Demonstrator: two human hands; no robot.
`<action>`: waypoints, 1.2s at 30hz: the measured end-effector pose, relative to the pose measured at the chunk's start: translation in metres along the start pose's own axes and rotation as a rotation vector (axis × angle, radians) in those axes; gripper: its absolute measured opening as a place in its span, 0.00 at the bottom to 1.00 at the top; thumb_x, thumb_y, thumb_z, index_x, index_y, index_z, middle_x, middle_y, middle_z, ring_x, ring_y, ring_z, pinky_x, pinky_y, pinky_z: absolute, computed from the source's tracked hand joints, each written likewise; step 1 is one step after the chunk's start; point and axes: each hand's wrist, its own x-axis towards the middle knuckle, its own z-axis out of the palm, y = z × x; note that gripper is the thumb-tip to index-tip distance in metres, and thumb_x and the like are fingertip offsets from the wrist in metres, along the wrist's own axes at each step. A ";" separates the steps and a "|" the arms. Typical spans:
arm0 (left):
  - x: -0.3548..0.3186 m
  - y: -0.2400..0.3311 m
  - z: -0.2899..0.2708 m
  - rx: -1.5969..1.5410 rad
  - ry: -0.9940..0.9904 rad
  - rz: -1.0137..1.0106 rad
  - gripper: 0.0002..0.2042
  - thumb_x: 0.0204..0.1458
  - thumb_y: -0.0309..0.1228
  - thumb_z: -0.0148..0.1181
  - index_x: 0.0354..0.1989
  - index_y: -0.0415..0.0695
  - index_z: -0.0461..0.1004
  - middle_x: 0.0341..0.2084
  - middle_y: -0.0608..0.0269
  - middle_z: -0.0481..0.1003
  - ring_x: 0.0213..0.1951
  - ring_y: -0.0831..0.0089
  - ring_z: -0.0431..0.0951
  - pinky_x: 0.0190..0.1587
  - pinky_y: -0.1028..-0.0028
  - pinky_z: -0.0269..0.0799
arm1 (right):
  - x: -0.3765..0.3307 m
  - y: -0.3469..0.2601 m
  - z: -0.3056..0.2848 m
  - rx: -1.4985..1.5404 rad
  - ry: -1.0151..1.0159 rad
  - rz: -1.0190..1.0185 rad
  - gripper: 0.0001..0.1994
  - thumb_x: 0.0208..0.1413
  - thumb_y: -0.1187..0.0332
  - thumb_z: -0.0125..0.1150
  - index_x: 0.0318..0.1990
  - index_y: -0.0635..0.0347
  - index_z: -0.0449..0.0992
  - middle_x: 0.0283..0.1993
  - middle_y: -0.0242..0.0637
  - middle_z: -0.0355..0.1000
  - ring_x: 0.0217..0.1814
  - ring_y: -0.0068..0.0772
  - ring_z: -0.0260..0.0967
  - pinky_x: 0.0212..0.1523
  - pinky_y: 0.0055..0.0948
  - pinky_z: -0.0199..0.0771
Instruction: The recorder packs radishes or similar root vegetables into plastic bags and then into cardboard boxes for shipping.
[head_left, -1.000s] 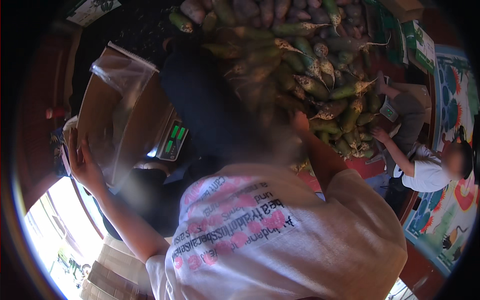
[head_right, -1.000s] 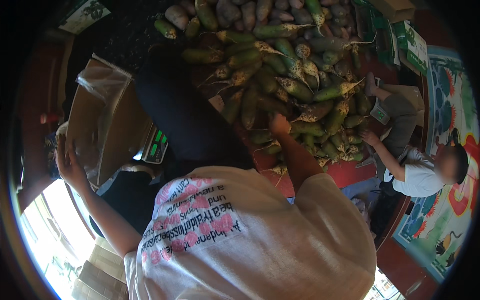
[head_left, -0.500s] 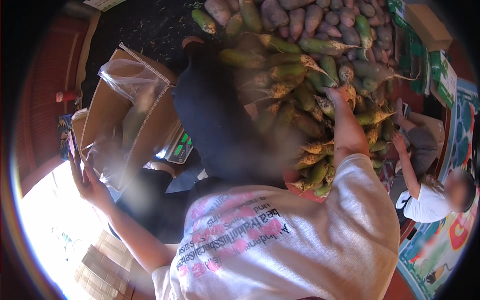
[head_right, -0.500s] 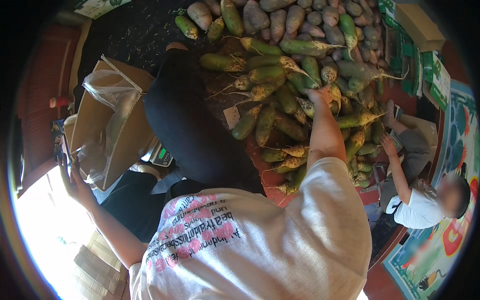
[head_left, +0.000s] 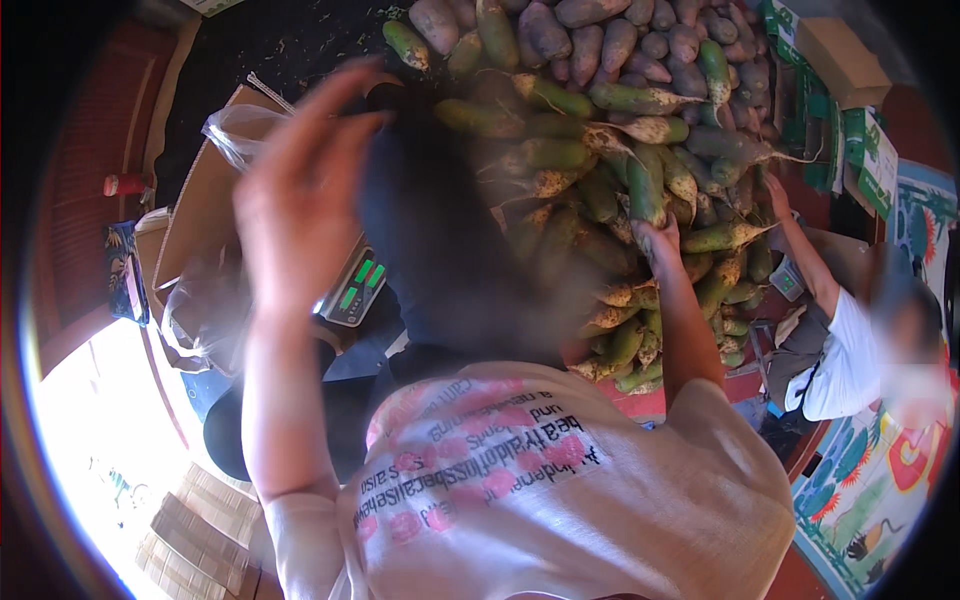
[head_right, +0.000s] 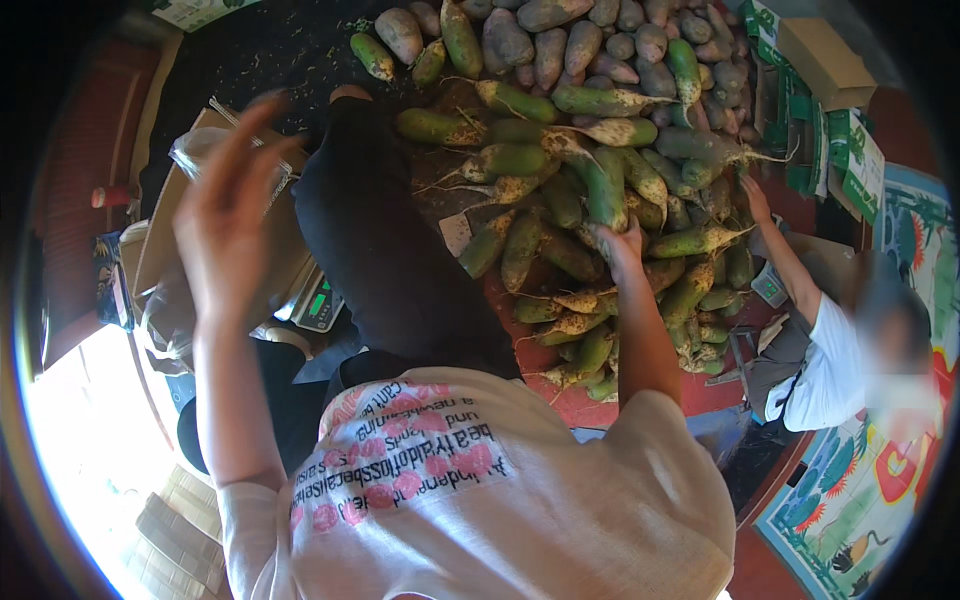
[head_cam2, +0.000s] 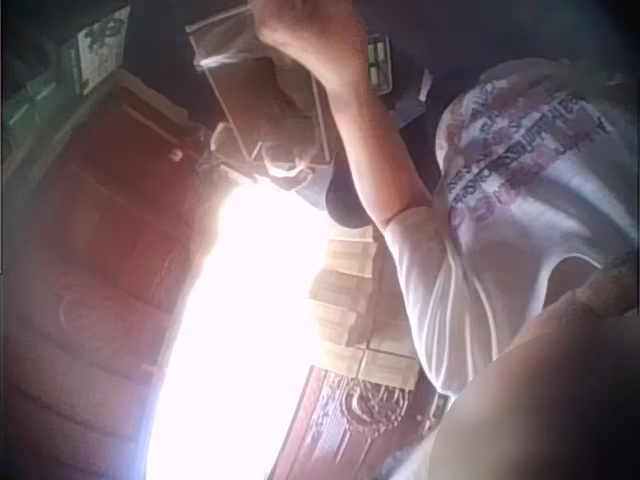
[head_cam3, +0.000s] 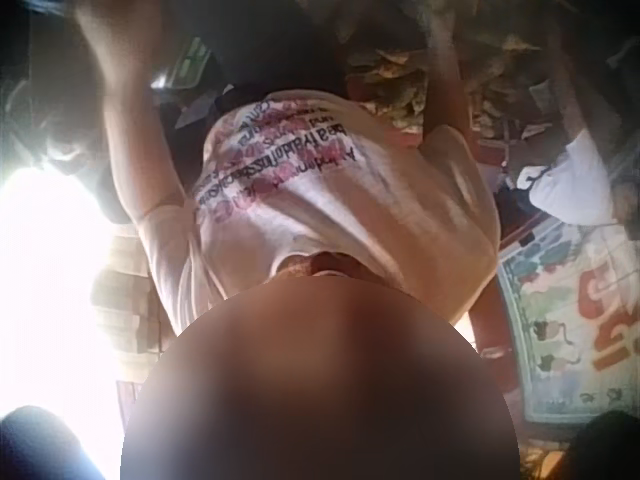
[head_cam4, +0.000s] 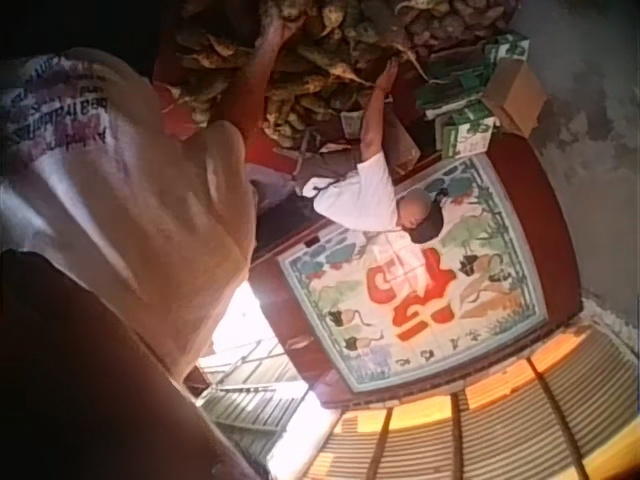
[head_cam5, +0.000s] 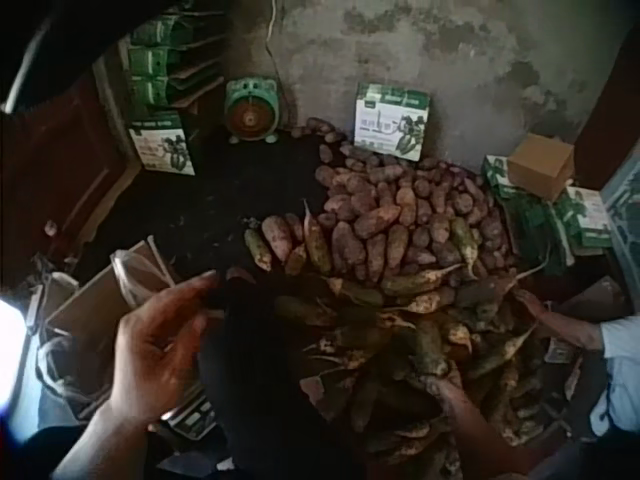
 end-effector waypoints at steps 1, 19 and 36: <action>0.009 0.000 0.030 0.017 -0.100 0.175 0.18 0.61 0.26 0.55 0.61 0.45 0.72 0.49 0.54 0.79 0.47 0.72 0.81 0.51 0.71 0.75 | -0.020 -0.003 -0.010 0.140 -0.085 -0.043 0.47 0.40 0.75 0.74 0.68 0.65 0.51 0.57 0.47 0.69 0.56 0.40 0.70 0.55 0.37 0.73; -0.015 0.045 0.205 -0.145 -0.546 -0.101 0.19 0.64 0.44 0.44 0.42 0.43 0.78 0.42 0.43 0.78 0.46 0.43 0.77 0.51 0.52 0.73 | -0.155 -0.133 -0.019 -0.150 -0.409 -0.471 0.45 0.35 0.75 0.78 0.65 0.66 0.61 0.58 0.38 0.69 0.61 0.30 0.66 0.64 0.32 0.63; -0.022 0.033 0.104 -0.080 -0.071 0.348 0.25 0.49 0.30 0.58 0.58 0.40 0.72 0.65 0.47 0.62 0.71 0.49 0.53 0.72 0.52 0.47 | -0.059 -0.307 -0.085 1.004 -0.764 -0.658 0.34 0.60 0.60 0.60 0.69 0.66 0.55 0.73 0.50 0.53 0.74 0.54 0.49 0.75 0.57 0.43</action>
